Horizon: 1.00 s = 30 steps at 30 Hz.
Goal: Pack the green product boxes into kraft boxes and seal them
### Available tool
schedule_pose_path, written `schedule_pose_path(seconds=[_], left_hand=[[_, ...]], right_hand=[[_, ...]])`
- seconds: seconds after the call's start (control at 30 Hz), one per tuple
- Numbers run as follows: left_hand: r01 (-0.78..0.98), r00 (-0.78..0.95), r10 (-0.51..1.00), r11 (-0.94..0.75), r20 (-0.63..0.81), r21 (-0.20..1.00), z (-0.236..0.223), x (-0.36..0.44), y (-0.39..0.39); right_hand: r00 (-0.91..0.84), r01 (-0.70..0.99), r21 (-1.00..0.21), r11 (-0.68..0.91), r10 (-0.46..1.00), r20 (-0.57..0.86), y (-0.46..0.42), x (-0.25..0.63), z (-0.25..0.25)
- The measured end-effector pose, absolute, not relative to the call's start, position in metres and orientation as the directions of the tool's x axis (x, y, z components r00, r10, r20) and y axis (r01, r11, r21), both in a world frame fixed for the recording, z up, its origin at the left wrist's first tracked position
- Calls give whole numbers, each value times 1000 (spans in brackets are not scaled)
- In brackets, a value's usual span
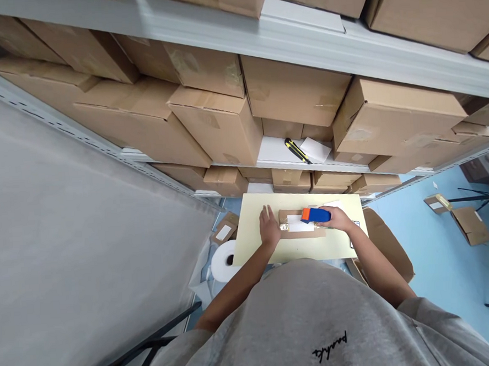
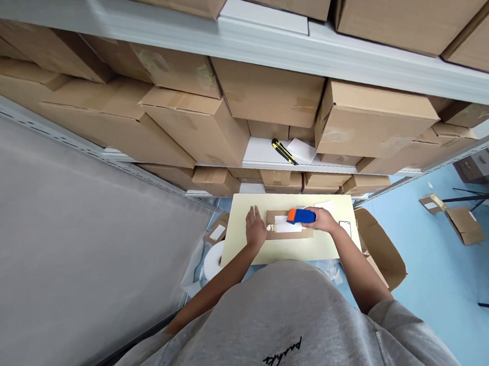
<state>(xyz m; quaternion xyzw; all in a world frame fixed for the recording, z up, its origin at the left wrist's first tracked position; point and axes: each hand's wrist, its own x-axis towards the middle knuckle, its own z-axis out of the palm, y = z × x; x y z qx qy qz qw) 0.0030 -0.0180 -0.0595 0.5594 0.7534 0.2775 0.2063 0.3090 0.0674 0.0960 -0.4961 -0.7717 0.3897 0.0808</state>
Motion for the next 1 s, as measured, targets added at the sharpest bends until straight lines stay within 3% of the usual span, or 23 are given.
schedule_pose_path(seconds=[0.1,0.2,0.37,0.6,0.8,1.0], left_hand=[[815,197,975,-221,103,535,-50,9,-15],[809,439,898,-390,-10,441,-51,16,-10],[861,451,886,-398,-112,316,-65,20,-5],[863,461,882,-419,-98,282,-70,15,-5],[858,471,879,-436,-78,273,-74,13,-2],[862,483,871,-456,-88,221,-79,10,-1]], right_hand=[[-524,684,-693,227,814,-250,70,312,92],[-541,682,-687,251,805,-243,72,314,87],[-568,701,-650,293,781,-260,76,318,81],[-496,763,-599,243,814,-303,85,381,82],[-425,745,-664,63,812,-400,73,443,64],[-408,685,-728,17,837,-364,82,453,45]])
